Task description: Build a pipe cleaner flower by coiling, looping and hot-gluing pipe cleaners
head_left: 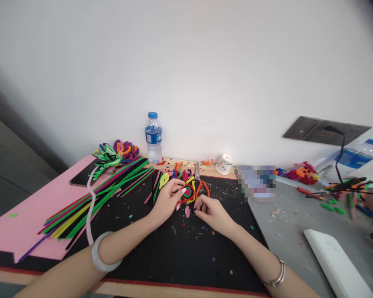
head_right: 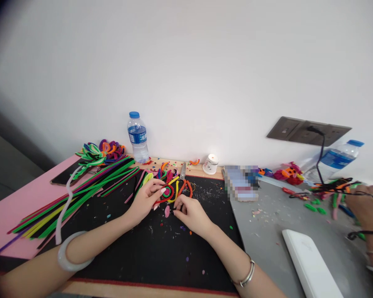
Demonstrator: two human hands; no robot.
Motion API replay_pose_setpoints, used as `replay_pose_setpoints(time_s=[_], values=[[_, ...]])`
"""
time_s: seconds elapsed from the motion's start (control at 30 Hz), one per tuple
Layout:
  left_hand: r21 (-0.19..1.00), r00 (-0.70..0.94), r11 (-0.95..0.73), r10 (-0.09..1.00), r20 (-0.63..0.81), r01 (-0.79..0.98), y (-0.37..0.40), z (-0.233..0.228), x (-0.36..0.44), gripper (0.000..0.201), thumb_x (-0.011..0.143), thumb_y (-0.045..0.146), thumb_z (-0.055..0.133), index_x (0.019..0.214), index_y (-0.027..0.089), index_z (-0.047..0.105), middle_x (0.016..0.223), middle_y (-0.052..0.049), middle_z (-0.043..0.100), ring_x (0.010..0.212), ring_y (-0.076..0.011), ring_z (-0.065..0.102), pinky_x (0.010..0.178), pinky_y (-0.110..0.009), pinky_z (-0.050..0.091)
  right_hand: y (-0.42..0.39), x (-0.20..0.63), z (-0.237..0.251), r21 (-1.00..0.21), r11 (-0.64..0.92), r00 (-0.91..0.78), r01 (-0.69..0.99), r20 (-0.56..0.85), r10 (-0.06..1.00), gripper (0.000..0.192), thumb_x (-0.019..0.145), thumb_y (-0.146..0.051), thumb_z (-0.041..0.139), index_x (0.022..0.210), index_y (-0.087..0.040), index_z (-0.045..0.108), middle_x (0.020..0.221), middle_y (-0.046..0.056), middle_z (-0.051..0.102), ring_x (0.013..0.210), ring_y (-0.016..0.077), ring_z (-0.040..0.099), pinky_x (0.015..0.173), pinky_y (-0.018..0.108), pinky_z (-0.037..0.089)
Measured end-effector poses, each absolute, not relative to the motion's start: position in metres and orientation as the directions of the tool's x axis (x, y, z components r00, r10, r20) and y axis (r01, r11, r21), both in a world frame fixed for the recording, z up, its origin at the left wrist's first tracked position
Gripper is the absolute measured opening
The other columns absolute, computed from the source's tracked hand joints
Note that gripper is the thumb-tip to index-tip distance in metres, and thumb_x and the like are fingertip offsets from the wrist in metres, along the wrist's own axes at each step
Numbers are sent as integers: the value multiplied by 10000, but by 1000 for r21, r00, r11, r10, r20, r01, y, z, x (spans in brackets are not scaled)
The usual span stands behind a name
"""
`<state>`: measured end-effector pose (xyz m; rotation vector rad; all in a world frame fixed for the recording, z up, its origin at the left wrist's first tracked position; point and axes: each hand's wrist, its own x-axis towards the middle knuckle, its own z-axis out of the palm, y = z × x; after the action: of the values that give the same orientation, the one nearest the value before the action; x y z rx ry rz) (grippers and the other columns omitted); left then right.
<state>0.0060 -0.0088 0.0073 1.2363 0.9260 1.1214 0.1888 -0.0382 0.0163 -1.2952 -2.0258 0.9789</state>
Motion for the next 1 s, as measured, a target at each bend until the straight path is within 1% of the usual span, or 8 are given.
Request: replay_pose_setpoints(time_s=[0.13,0.37,0.57,0.67,0.77,0.83,0.9,1.0], values=[[991,234,-25,971,55,-128,-9,8,7,232,784,337,591,923,184,486,707,36,587,336,-14,372,321,-147,317,-38,189,18,-772,316,-400,551,88,912,107,749,-104,499,689,-193,504,584,-51,444,511,87,410,502,187,326],[993,247,-32,967,60,-114,-9,8,8,224,788,330,585,912,174,482,702,37,582,325,-12,376,314,-152,323,-38,190,18,-735,384,-428,559,140,893,172,756,-66,458,634,-187,453,581,-50,429,541,95,411,536,194,313],[993,261,-23,964,53,-117,-11,10,8,219,793,325,579,905,167,476,707,31,590,315,-5,378,305,-139,304,-38,191,20,-733,376,-438,567,119,891,286,841,-118,409,563,-177,436,557,-37,478,537,98,471,565,203,346],[993,264,-18,963,49,-118,-11,11,8,226,791,330,582,904,167,474,702,31,589,314,-4,378,303,-135,299,-38,192,17,-753,337,-414,565,94,905,400,904,-235,378,513,-177,444,507,-25,493,491,100,471,564,216,359],[993,262,-11,964,42,-118,-10,11,8,232,785,336,588,902,168,478,705,33,587,314,-3,376,304,-136,302,-38,193,13,-841,248,-356,481,71,932,502,933,-366,313,474,-186,408,462,-12,478,441,99,435,526,221,355],[993,258,-7,965,38,-119,-10,11,8,236,779,341,593,896,169,482,697,39,582,313,-2,373,305,-136,299,-37,194,10,-913,172,-317,370,50,947,516,932,-425,270,485,-195,382,455,-8,469,416,97,409,474,217,338],[992,258,-2,966,34,-124,-10,11,8,240,772,348,600,886,171,484,678,48,572,312,-3,371,304,-136,294,-36,194,9,-955,110,-293,277,25,956,500,923,-456,256,514,-198,386,466,-7,471,401,95,393,427,210,310],[991,259,0,965,34,-132,-10,11,9,238,771,349,601,881,174,485,661,55,565,310,-5,373,303,-135,290,-34,194,7,-969,54,-273,240,-14,962,453,906,-466,284,578,-189,428,506,-11,492,393,86,384,390,200,279]])
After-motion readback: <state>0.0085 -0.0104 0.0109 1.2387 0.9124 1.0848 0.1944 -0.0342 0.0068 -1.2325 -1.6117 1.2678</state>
